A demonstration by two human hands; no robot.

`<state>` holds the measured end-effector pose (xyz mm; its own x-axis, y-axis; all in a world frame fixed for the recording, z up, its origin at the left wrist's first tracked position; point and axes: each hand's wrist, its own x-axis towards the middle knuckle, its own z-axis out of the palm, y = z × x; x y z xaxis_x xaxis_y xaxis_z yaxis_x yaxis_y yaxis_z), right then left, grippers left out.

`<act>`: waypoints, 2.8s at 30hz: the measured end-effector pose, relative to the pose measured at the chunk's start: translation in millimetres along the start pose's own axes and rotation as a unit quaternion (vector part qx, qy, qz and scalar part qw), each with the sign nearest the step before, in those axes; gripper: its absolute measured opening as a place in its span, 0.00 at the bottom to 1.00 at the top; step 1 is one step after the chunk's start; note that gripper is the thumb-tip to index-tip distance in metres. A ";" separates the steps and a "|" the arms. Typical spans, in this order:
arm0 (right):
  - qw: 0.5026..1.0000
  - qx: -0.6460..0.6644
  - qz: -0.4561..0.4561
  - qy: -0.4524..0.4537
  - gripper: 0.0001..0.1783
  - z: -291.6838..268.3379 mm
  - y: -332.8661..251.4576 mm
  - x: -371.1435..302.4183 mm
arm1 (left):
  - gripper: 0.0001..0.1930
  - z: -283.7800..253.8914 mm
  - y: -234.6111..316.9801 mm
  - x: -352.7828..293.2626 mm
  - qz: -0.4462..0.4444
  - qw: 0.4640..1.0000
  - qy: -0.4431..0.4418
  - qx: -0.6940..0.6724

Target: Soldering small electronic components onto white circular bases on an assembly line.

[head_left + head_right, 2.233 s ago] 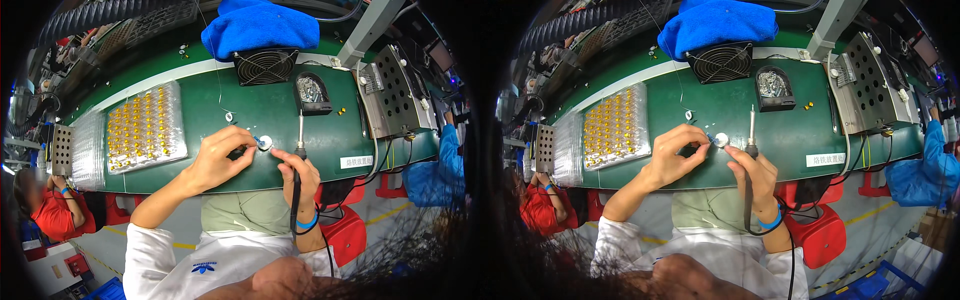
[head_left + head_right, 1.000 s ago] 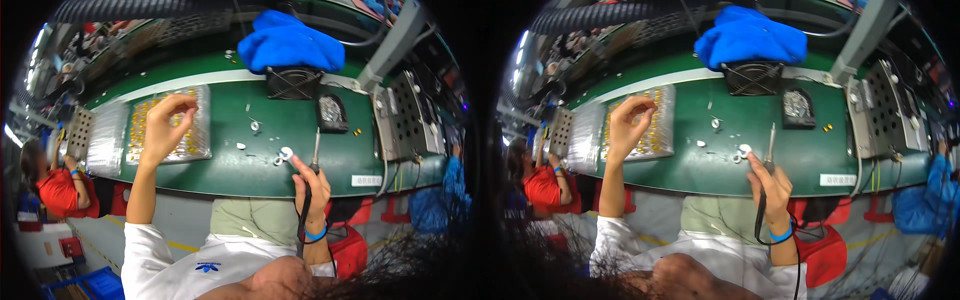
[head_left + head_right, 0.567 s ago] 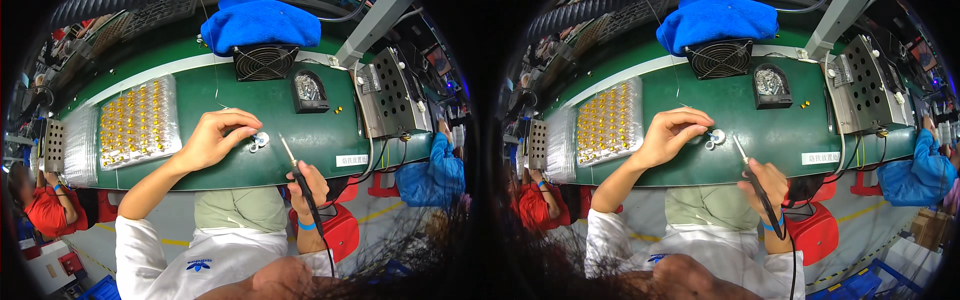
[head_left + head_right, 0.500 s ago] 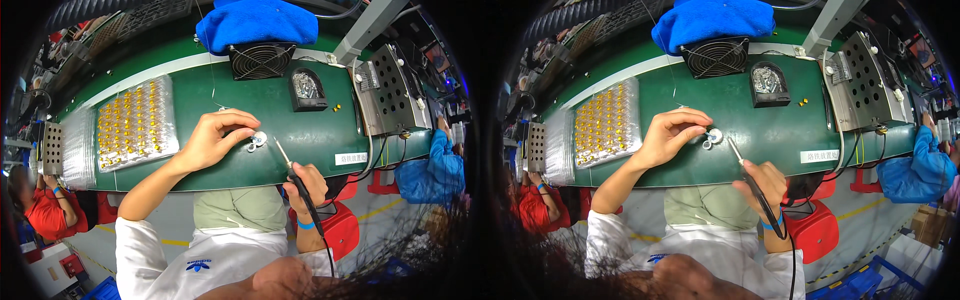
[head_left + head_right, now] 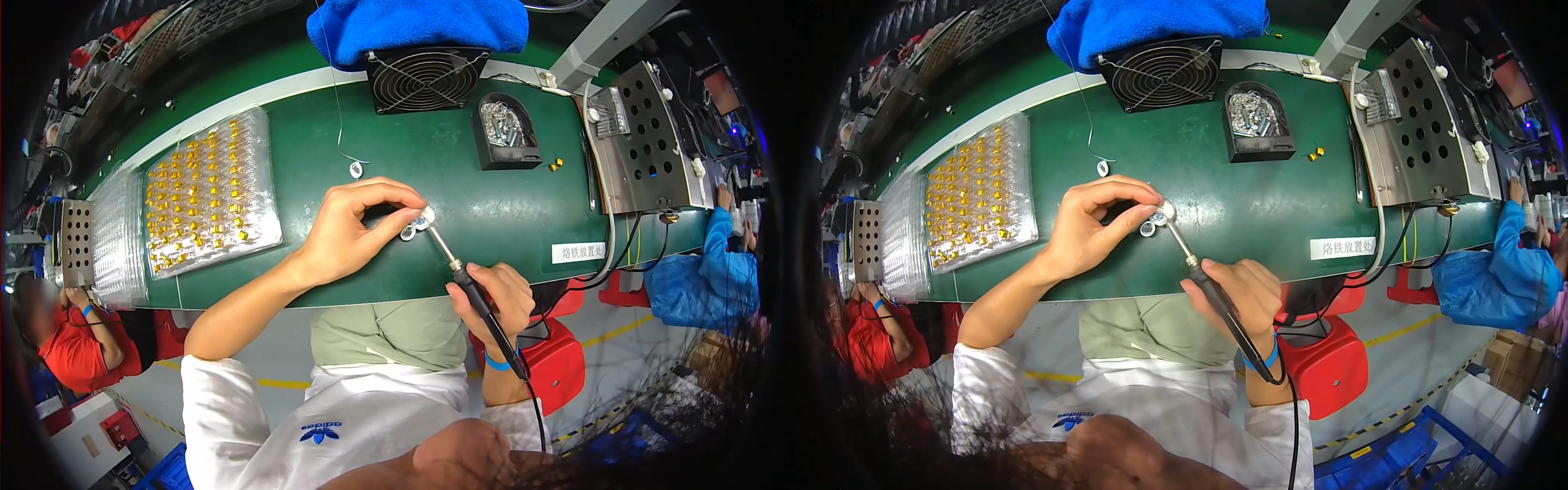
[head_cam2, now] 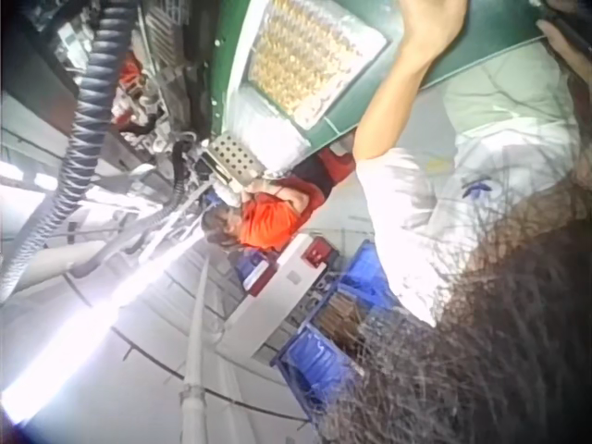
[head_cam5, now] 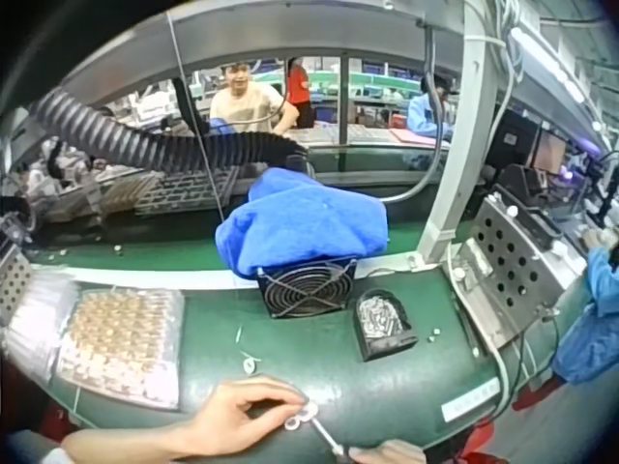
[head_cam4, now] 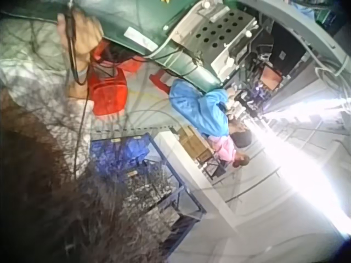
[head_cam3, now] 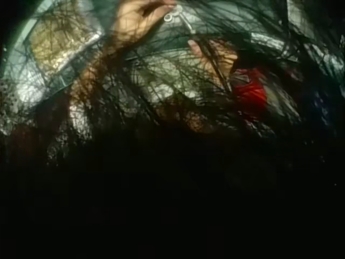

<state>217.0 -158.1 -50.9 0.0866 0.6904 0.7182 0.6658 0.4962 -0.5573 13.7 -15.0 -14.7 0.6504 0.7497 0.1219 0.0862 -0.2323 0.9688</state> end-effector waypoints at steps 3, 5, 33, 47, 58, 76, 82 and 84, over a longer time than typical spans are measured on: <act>1.000 0.003 -0.002 0.002 0.20 0.7 0.3 0.6 | 0.08 -0.1 -1.2 0.0 -0.005 1.000 -0.002 0.002; 1.000 0.006 -0.007 0.001 0.20 0.8 -0.3 1.5 | 0.08 -0.2 -1.7 0.7 0.019 0.999 0.001 0.030; 0.992 0.095 0.072 0.039 0.21 -12.1 -1.6 -8.0 | 0.08 1.6 -1.6 0.8 0.044 0.997 0.010 0.054; 0.948 0.183 0.186 0.181 0.19 -3.2 -4.0 -22.6 | 0.07 1.6 -1.9 -0.2 0.048 0.997 0.013 0.056; 0.995 0.055 0.082 0.008 0.22 -9.1 -6.0 -7.8 | 0.08 1.5 0.2 -0.4 0.050 0.998 0.012 0.048; 0.998 0.022 0.057 -0.024 0.22 -8.0 -3.9 -4.1 | 0.09 3.0 -1.3 1.3 0.106 0.988 0.027 0.105; 0.998 0.021 0.050 -0.021 0.22 -7.2 -3.1 -3.3 | 0.10 3.4 -1.0 1.7 0.116 0.986 0.031 0.119; 0.998 0.020 0.049 -0.020 0.22 -7.1 -2.8 -3.7 | 0.10 3.4 -0.6 1.7 0.112 0.986 0.031 0.121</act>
<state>220.0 -165.7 -49.0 0.1188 0.7565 0.6431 0.6251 0.4463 -0.6404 17.4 -15.7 -15.8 0.6263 0.6976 0.3480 0.1271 -0.5318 0.8373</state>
